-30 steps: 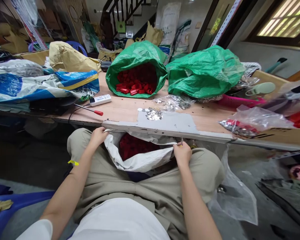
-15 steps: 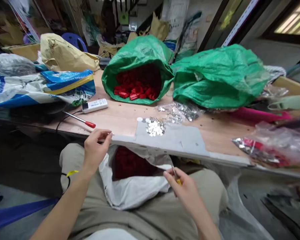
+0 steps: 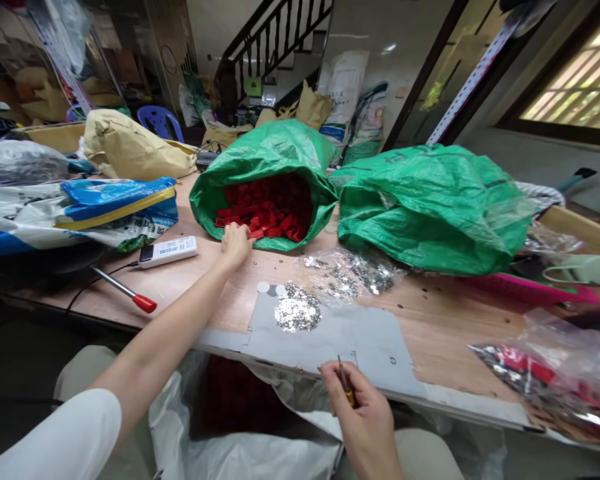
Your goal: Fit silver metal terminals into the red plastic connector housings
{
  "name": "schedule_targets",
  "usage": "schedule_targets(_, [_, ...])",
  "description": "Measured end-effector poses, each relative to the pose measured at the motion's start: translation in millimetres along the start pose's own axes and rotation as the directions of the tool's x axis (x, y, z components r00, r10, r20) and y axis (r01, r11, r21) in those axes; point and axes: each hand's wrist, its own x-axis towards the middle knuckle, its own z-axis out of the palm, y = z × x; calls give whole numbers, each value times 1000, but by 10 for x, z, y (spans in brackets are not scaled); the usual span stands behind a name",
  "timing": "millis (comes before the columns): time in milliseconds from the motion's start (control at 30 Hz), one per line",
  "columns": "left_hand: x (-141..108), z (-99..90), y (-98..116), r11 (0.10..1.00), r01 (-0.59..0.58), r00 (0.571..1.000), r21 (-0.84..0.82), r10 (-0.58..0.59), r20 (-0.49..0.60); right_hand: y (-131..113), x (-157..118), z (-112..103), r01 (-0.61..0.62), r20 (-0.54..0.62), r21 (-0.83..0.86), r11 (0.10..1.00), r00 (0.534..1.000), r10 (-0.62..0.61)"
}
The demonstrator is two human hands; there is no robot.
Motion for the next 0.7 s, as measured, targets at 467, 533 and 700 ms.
schedule_targets(467, [-1736,-495,-2,862,-192,952,-470,280,125,-655,1873,134,261,177,-853,451,959,-221])
schedule_targets(533, [-2014,-448,-151,861,-225,936,-456,321,145,-628,2071,219,227,180,-871,435,973,-148])
schedule_targets(700, [-2288,-394,-463,870,-183,944,-457,286,167,-410,2189,260,179,153,-867,465,984,-95])
